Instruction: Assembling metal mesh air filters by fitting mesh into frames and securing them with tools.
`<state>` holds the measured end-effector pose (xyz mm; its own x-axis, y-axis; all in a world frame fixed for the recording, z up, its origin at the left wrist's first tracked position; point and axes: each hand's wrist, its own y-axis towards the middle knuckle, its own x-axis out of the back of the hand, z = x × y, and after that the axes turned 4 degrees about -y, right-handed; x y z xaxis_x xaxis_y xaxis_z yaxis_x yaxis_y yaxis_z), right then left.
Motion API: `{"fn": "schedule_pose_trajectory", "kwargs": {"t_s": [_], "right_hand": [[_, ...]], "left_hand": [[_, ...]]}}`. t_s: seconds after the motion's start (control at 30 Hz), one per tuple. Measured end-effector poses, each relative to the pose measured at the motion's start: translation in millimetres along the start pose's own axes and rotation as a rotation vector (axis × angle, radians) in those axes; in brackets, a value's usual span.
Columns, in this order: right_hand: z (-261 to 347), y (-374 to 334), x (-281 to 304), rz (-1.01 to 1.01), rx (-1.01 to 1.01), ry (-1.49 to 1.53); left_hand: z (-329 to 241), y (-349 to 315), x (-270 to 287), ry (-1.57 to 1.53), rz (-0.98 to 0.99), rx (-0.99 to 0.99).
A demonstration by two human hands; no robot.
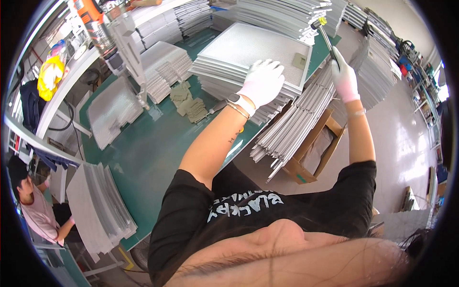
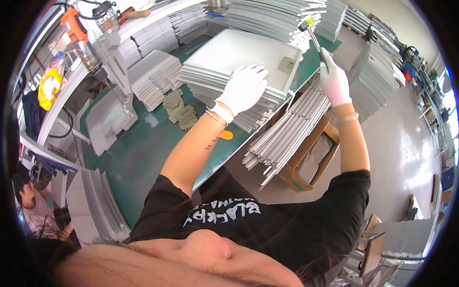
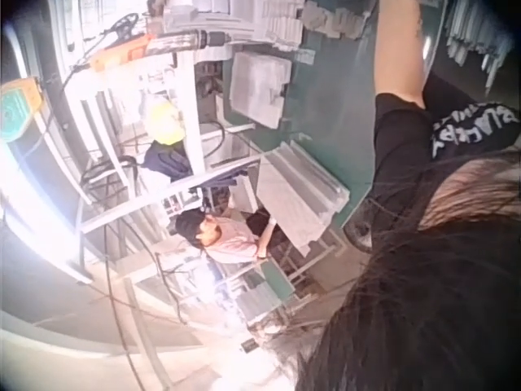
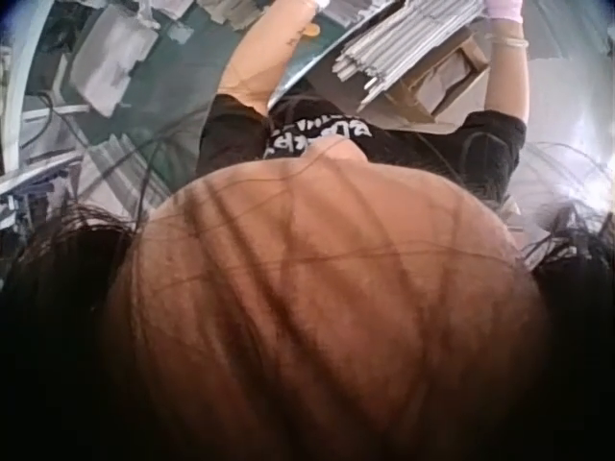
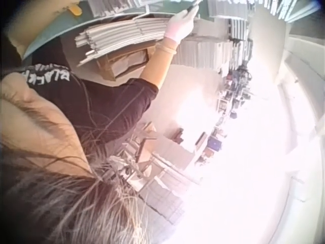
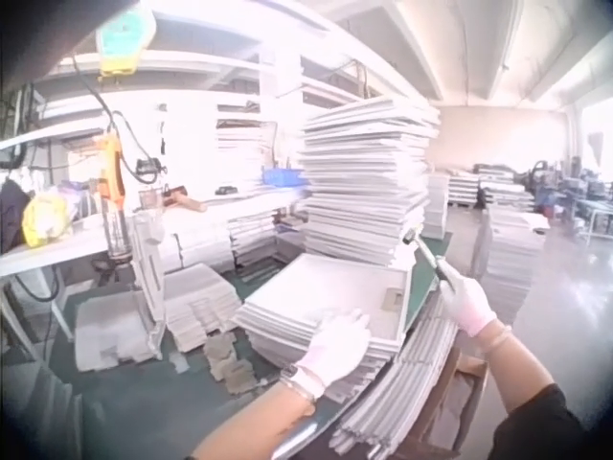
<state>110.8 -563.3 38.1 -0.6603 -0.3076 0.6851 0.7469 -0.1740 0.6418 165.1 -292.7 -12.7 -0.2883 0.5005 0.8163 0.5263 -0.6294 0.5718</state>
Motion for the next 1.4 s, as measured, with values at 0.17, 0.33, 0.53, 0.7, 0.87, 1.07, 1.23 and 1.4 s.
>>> {"fn": "schedule_pose_trajectory", "kwargs": {"t_s": [0.17,0.33,0.53,0.7,0.87,1.07,1.23,1.4], "right_hand": [[81.5,-94.4,-7.6,-0.031,0.296,0.301],[132.2,-207.1,-70.7,0.469,0.396,0.451],[164.7,-233.9,-159.7,0.692,0.530,0.133],[219.2,-217.8,-199.0,0.549,0.741,0.051],[315.4,-187.2,-230.4,0.482,0.811,0.485],[461.0,-110.9,-345.6,0.434,0.636,0.569],[551.1,-77.5,-361.1,0.676,0.510,0.327],[582.4,-59.8,-330.3,0.554,0.837,0.011]], "left_hand": [[-0.9,-71.7,37.4,-0.313,-0.454,-0.032],[0.7,-257.6,122.0,0.121,-0.477,0.251],[-46.2,-459.1,266.8,1.176,-0.149,1.310],[-86.6,-534.4,318.1,0.878,0.055,1.932],[-104.4,-564.0,347.8,0.780,0.036,1.984],[-104.1,-540.2,367.8,0.713,0.122,1.939],[-107.6,-522.4,376.9,0.639,0.268,1.952],[-137.7,-492.9,450.4,0.415,-0.300,1.886]]}}
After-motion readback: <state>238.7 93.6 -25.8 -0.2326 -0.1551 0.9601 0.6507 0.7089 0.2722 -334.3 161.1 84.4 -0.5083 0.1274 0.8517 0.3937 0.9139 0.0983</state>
